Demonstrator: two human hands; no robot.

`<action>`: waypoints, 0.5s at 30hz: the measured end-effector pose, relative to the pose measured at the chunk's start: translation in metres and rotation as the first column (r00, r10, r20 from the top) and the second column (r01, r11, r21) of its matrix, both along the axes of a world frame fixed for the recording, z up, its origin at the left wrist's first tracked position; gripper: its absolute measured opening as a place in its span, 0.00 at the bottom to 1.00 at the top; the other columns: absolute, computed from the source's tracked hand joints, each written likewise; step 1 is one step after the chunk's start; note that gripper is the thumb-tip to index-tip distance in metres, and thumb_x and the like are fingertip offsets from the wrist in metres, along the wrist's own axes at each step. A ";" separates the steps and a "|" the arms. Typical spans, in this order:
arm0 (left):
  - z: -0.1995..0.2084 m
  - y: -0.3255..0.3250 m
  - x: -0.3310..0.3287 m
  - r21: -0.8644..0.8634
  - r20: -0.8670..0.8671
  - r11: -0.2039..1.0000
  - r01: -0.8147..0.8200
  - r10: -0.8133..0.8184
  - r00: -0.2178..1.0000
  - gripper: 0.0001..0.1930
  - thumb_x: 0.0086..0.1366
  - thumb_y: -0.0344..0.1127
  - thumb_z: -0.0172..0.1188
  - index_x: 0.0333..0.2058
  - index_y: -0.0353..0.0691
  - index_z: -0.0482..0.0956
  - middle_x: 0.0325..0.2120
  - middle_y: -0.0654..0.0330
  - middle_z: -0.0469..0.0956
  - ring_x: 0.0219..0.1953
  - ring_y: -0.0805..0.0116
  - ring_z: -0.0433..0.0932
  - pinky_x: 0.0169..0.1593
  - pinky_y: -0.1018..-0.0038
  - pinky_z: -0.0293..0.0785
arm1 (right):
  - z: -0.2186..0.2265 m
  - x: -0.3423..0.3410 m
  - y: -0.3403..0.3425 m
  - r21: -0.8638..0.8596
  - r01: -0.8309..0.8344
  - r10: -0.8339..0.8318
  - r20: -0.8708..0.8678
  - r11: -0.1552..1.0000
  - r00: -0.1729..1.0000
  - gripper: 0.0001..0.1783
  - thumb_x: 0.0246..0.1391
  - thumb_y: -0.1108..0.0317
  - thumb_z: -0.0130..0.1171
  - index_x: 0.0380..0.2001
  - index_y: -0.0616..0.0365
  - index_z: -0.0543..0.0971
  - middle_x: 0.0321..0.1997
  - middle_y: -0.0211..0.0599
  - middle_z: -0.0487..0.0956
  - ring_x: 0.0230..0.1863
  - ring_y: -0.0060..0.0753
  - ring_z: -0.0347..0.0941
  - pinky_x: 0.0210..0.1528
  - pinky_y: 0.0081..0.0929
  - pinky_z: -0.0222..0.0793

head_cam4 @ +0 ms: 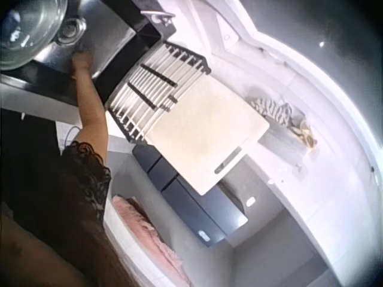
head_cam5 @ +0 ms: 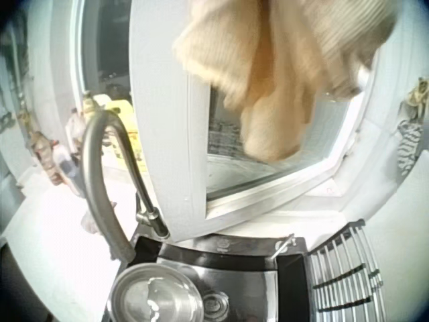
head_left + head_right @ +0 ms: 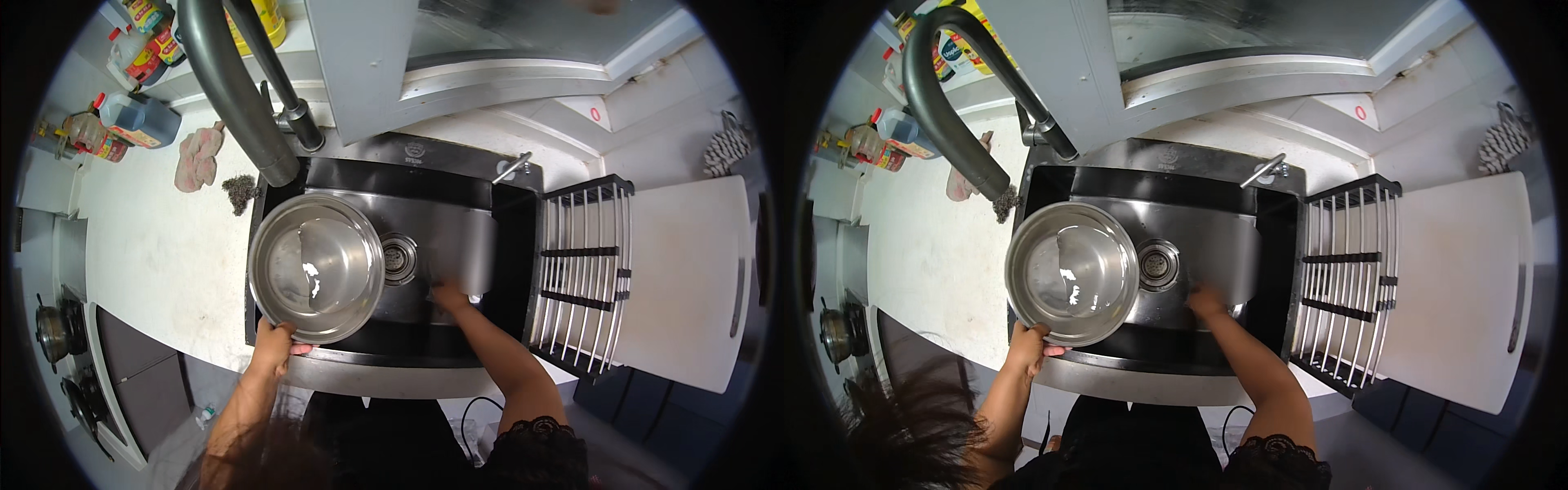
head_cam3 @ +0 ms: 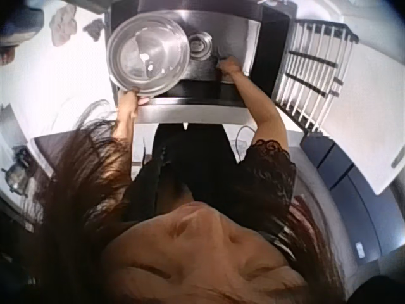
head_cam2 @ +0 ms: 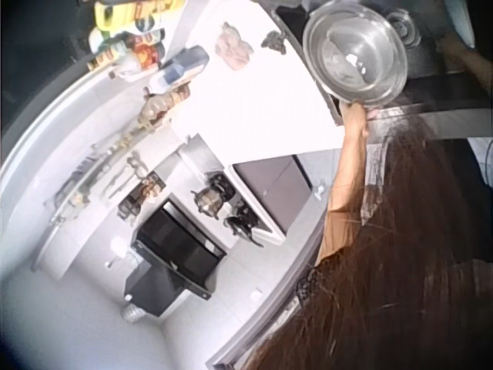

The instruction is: The person washes a metal bowl and a small metal strainer in a kitchen sink using a sponge and running water. They rinse the items, scrub the sink basin, and then rinse and wring out the sponge and a cloth.

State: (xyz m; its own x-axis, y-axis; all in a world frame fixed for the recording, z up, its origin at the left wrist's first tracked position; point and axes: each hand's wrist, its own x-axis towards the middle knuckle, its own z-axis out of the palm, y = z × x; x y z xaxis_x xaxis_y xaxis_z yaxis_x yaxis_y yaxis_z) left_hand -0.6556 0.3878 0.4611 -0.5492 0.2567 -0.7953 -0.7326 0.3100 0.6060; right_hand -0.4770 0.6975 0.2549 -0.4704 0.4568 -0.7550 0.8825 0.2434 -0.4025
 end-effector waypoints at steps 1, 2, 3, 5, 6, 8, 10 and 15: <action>0.002 0.008 0.002 0.011 0.020 1.000 0.027 -0.027 0.999 0.20 0.56 0.20 0.39 0.49 0.17 0.58 0.34 0.37 0.74 0.22 0.52 0.79 0.19 0.77 0.80 | 0.007 0.010 0.004 0.001 0.047 -0.047 0.014 0.999 0.999 0.21 0.45 0.65 0.50 0.45 0.59 0.74 0.46 0.54 0.74 0.47 0.49 0.72 0.47 0.36 0.67; 0.004 0.019 0.005 0.022 0.041 0.998 0.056 -0.057 0.998 0.20 0.56 0.21 0.39 0.48 0.17 0.58 0.34 0.37 0.74 0.22 0.52 0.79 0.19 0.77 0.80 | 0.015 0.021 0.008 0.003 0.098 -0.098 0.029 0.995 0.995 0.20 0.45 0.66 0.50 0.44 0.59 0.74 0.47 0.55 0.73 0.46 0.50 0.72 0.46 0.35 0.68; 0.021 0.036 0.008 -0.035 0.098 0.994 0.103 -0.099 0.990 0.19 0.58 0.22 0.39 0.48 0.17 0.58 0.33 0.38 0.75 0.22 0.53 0.79 0.19 0.77 0.80 | 0.039 0.027 0.006 -0.021 0.235 -0.235 -0.028 0.972 0.972 0.20 0.45 0.68 0.49 0.44 0.60 0.74 0.43 0.51 0.75 0.41 0.44 0.73 0.41 0.32 0.68; -0.001 0.048 0.015 0.031 0.065 0.992 0.121 -0.122 0.990 0.19 0.59 0.23 0.40 0.50 0.21 0.59 0.32 0.39 0.75 0.23 0.56 0.80 0.19 0.77 0.78 | 0.091 0.048 -0.001 -0.086 0.494 -0.501 -0.126 0.865 0.856 0.20 0.45 0.72 0.47 0.45 0.61 0.73 0.34 0.43 0.77 0.30 0.34 0.75 0.32 0.25 0.69; -0.006 0.057 0.018 0.040 0.052 0.985 0.166 -0.168 0.984 0.20 0.59 0.23 0.40 0.51 0.23 0.59 0.32 0.40 0.76 0.23 0.56 0.80 0.19 0.77 0.78 | 0.100 0.062 -0.002 -0.013 0.493 -0.488 -0.169 0.870 0.856 0.19 0.45 0.72 0.47 0.43 0.61 0.74 0.33 0.42 0.77 0.31 0.33 0.74 0.33 0.25 0.68; -0.015 0.084 0.027 0.016 0.024 0.974 0.226 -0.227 0.974 0.22 0.59 0.24 0.41 0.54 0.30 0.57 0.33 0.43 0.76 0.23 0.56 0.80 0.20 0.74 0.79 | 0.110 0.086 -0.003 0.130 0.490 -0.451 -0.244 0.862 0.859 0.17 0.45 0.72 0.48 0.41 0.62 0.75 0.31 0.40 0.78 0.31 0.31 0.74 0.34 0.26 0.68; -0.020 0.106 0.033 0.040 -0.008 0.953 0.299 -0.299 0.954 0.25 0.58 0.23 0.40 0.56 0.36 0.53 0.34 0.45 0.76 0.23 0.56 0.80 0.21 0.72 0.79 | 0.122 0.098 -0.008 0.160 0.561 -0.494 -0.321 0.813 0.808 0.17 0.44 0.72 0.48 0.40 0.62 0.76 0.33 0.42 0.78 0.35 0.36 0.74 0.39 0.28 0.67; -0.019 0.147 0.049 0.061 0.056 0.923 0.381 -0.384 0.922 0.23 0.56 0.22 0.43 0.53 0.32 0.59 0.34 0.45 0.76 0.24 0.55 0.80 0.21 0.73 0.79 | 0.144 0.116 -0.014 0.068 0.709 -0.618 -0.435 0.702 0.655 0.17 0.42 0.72 0.48 0.38 0.63 0.76 0.35 0.47 0.79 0.39 0.44 0.75 0.44 0.31 0.67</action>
State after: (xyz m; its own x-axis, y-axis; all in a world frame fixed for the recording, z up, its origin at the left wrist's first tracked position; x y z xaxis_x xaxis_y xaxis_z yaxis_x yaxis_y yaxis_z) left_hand -0.6064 0.5351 0.4420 -0.3487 0.4759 -0.8074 -0.6027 0.5459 0.5820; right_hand -0.3606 0.6840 0.3988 -0.1835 0.8778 -0.4424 0.6439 -0.2328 -0.7289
